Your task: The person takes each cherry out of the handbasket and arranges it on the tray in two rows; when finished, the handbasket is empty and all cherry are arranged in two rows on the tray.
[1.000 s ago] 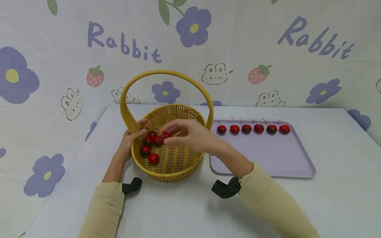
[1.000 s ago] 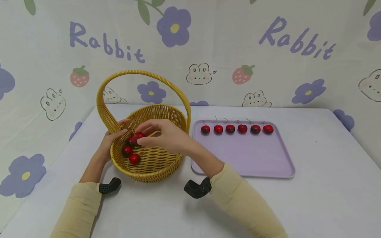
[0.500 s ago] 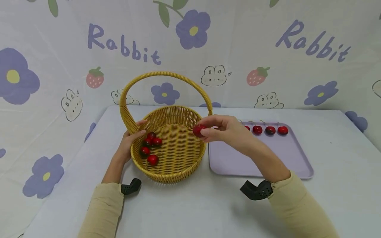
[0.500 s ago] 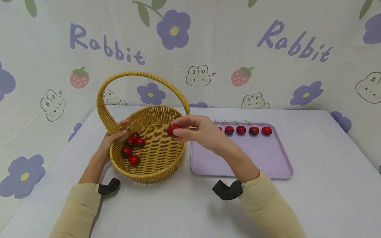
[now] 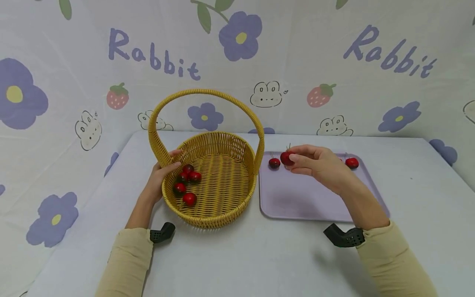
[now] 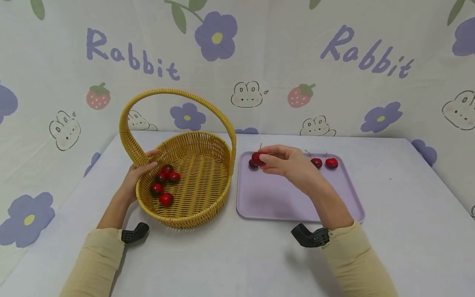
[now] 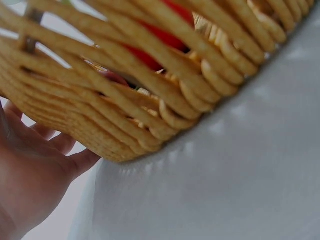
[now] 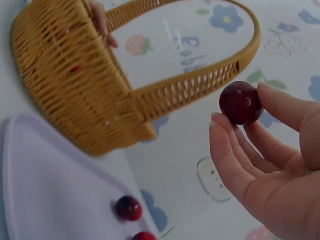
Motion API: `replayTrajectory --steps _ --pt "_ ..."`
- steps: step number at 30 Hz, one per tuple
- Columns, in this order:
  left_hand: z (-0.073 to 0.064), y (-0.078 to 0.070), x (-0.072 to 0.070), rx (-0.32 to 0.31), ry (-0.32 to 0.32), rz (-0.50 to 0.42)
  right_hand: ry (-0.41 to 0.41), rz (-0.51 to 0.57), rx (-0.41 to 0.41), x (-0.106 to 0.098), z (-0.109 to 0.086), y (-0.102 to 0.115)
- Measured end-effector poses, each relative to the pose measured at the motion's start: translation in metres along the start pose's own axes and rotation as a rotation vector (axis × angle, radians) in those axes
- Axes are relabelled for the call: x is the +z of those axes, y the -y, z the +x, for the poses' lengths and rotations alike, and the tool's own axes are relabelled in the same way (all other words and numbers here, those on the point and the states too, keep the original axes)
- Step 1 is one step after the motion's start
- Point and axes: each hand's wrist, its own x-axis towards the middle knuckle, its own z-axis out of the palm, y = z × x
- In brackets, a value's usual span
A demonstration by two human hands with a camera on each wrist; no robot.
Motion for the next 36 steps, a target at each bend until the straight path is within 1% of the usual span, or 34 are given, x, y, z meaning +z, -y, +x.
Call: replayTrajectory --steps 3,10,13,17,19,26,30,36 --pt "0.000 0.000 0.000 -0.002 0.000 0.000 -0.009 0.049 0.034 -0.006 0.005 -0.012" --pt "0.002 0.002 -0.003 0.011 -0.004 -0.007 0.011 0.088 0.075 -0.009 0.023 -0.040" --pt "0.002 0.002 -0.005 0.018 -0.004 -0.012 0.016 0.064 0.086 -0.008 0.029 -0.050" --pt "0.002 0.003 -0.006 0.021 -0.003 -0.017 0.021 -0.002 0.094 -0.004 0.036 -0.060" --pt "0.001 0.003 -0.006 0.016 -0.003 -0.019 0.016 -0.016 0.113 -0.001 0.039 -0.065" --pt "-0.003 0.003 -0.003 -0.007 -0.005 -0.041 -0.035 -0.014 0.228 0.013 0.046 -0.077" --pt "-0.003 0.004 -0.001 0.006 0.001 -0.030 -0.051 -0.037 0.242 0.017 0.047 -0.079" --pt "0.000 0.003 -0.001 0.020 -0.001 -0.020 -0.071 -0.085 0.231 0.018 0.047 -0.077"
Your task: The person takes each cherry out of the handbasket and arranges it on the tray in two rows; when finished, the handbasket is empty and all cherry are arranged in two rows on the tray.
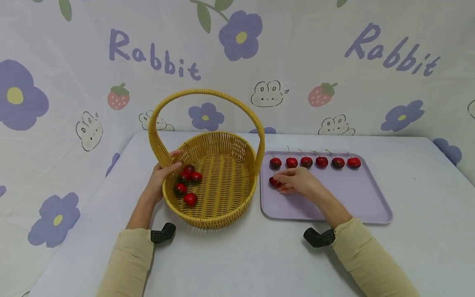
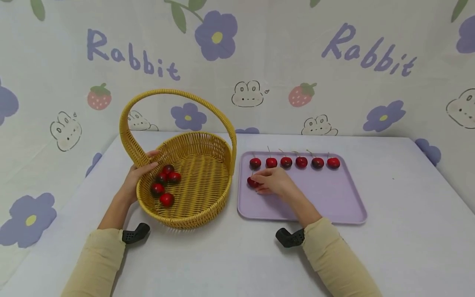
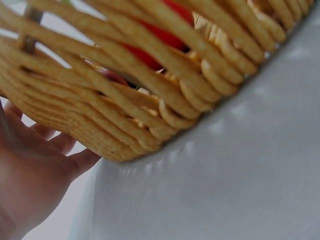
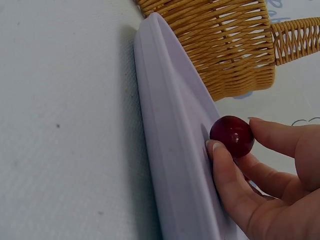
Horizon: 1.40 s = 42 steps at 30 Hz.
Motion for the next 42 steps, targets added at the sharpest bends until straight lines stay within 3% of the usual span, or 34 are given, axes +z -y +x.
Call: replayTrajectory --steps 16,42 --pt "-0.0010 -0.0047 0.0021 -0.005 0.002 0.012 -0.055 -0.199 0.024 -0.0027 -0.0017 0.0052" --pt "-0.0011 -0.0027 0.0009 -0.002 0.000 0.022 -0.084 -0.166 -0.004 0.0000 0.0000 0.0014"
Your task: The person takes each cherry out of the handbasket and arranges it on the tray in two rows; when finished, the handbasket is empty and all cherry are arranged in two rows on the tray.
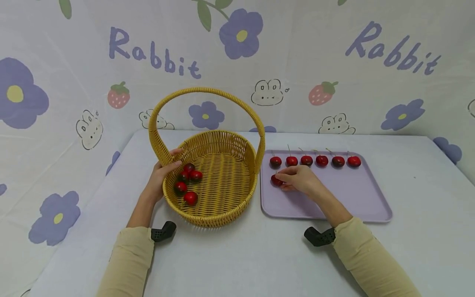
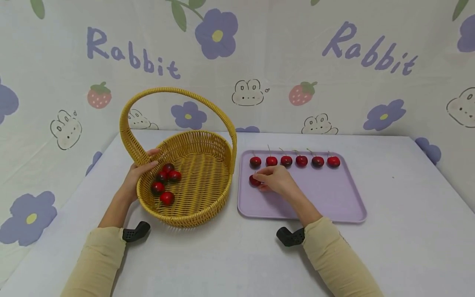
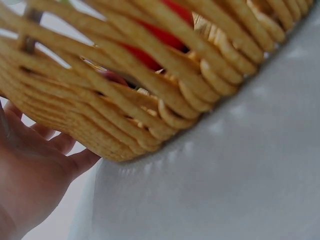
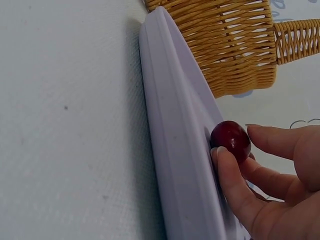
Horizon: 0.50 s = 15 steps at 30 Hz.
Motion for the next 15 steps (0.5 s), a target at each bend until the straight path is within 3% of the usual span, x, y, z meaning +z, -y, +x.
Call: replayTrajectory --steps 15 --pt "0.001 0.001 0.000 -0.010 0.002 -0.005 0.017 -0.051 -0.018 -0.012 -0.003 0.003"
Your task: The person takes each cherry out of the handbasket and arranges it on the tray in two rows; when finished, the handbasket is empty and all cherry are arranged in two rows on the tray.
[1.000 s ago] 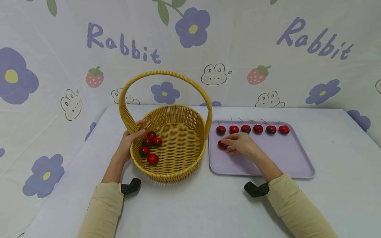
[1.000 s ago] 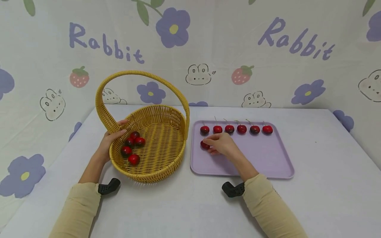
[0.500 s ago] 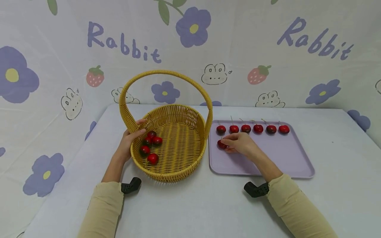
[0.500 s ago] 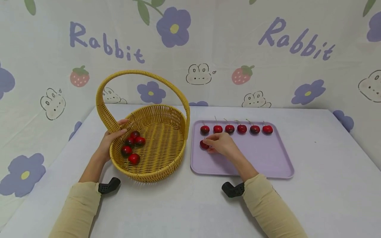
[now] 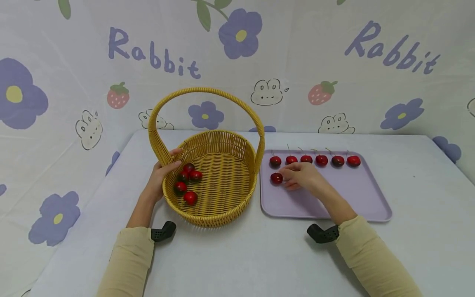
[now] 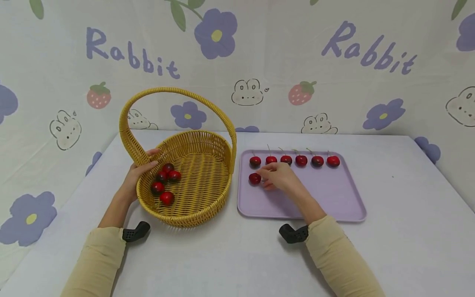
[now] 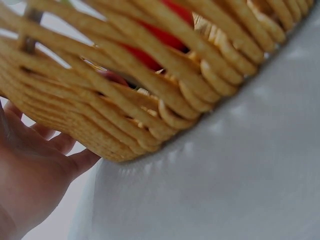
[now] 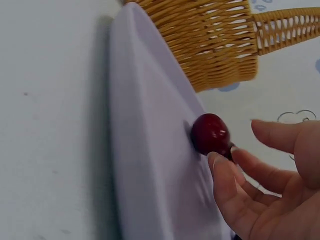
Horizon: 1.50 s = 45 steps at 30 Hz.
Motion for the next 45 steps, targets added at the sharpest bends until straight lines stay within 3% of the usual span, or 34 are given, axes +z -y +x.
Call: replayTrajectory --steps 4,10,16,21,31,45 --pt "0.000 0.000 0.000 0.002 -0.002 -0.003 0.034 0.004 -0.053 -0.010 -0.005 0.007" --pt "0.000 -0.001 -0.001 0.000 0.000 -0.003 0.168 0.112 -0.151 -0.021 -0.015 0.018" --pt "0.000 0.000 -0.003 0.003 0.004 0.014 0.293 0.227 -0.202 -0.020 -0.026 0.027" --pt "0.001 0.001 -0.003 0.008 0.006 0.014 0.411 0.242 -0.244 -0.015 -0.035 0.038" --pt "0.000 0.001 -0.005 0.001 0.001 0.016 0.579 0.198 -0.314 0.014 -0.043 0.068" --pt "0.002 0.003 -0.003 0.017 0.007 -0.016 0.646 0.065 -0.292 0.067 -0.025 0.092"
